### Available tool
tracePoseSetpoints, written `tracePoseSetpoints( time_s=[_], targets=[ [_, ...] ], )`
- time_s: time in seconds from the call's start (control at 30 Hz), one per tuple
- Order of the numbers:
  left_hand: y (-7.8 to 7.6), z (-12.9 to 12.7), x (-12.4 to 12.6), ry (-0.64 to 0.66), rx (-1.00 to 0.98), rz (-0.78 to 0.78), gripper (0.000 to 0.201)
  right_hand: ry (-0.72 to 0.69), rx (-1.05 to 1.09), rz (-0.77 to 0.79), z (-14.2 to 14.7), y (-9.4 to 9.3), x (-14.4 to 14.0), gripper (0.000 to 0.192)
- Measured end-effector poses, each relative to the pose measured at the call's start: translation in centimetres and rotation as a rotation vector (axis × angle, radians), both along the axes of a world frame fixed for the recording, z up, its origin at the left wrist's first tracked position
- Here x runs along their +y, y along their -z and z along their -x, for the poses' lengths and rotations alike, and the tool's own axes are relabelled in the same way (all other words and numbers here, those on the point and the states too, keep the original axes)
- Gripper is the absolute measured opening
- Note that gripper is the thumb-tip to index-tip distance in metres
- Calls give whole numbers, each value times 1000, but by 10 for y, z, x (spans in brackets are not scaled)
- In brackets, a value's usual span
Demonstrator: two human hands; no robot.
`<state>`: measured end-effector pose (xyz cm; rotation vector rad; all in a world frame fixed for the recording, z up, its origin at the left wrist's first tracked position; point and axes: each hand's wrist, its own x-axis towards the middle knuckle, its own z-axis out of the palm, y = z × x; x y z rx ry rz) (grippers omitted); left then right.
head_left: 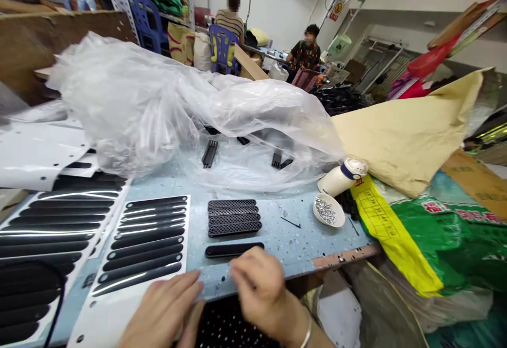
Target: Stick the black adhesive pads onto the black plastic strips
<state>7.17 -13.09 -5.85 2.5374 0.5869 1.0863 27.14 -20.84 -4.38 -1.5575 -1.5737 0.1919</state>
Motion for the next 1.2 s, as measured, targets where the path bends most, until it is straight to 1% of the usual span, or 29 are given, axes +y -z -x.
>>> tracePoseSetpoints(
  time_s=[0.07, 0.1, 0.13, 0.2, 0.27, 0.33, 0.4, 0.47, 0.53, 0.57, 0.63, 0.7, 0.8, 0.87, 0.93, 1.0, 1.07, 1.1, 1.13, 1.2],
  targets=[
    [-1, -34, -2, 98, 39, -62, 34, 221, 254, 104, -35, 4, -16, 19],
    [2, -47, -3, 141, 41, -77, 39, 278, 389, 182, -49, 8, -20, 20],
    [5, -58, -3, 179, 40, -86, 43, 295, 504, 258, -61, 14, -22, 23],
    [14, -74, -3, 255, 69, -103, 48, 275, 616, 350, -76, 24, -21, 29],
    [23, -82, -3, 306, 100, -137, 52, 232, 651, 391, -80, 32, -16, 31],
    [31, -87, -3, 321, 125, -165, 53, 173, 665, 447, -78, 33, -9, 30],
    [36, -89, -4, 291, 139, -167, 53, 111, 638, 493, -76, 32, -3, 27],
    [39, -88, -6, 269, 186, -155, 53, 78, 554, 489, -74, 29, 2, 22],
    [40, -86, -8, 272, 208, -147, 53, 79, 441, 456, -72, 26, 7, 16],
    [41, -85, -8, 279, 217, -141, 53, 79, 384, 447, -71, 24, 9, 17],
    [41, -82, -9, 289, 225, -128, 53, 78, 278, 431, -69, 22, 12, 24],
    [40, -80, -9, 295, 230, -111, 53, 86, 218, 400, -67, 21, 14, 31],
    [36, -81, -7, 289, 221, -70, 52, 96, 303, 411, -71, 23, 13, 40],
    [29, -82, -5, 292, 193, -39, 51, 91, 398, 454, -78, 23, 10, 43],
    [21, -82, -3, 301, 142, -14, 51, 123, 457, 461, -84, 19, 3, 45],
    [12, -77, -1, 297, 96, 3, 50, 199, 444, 417, -82, 11, -8, 42],
    [4, -62, 1, 257, 94, 8, 48, 232, 320, 339, -68, 2, -20, 39],
    [0, -52, 2, 215, 103, 17, 46, 194, 228, 302, -56, -1, -25, 38],
    [-2, -39, 3, 158, 112, 34, 42, 121, 145, 270, -41, -2, -28, 36],
    [-4, -9, 6, 3, 101, 118, 28, -95, -2, 188, -6, 1, -26, 33]
  ],
)
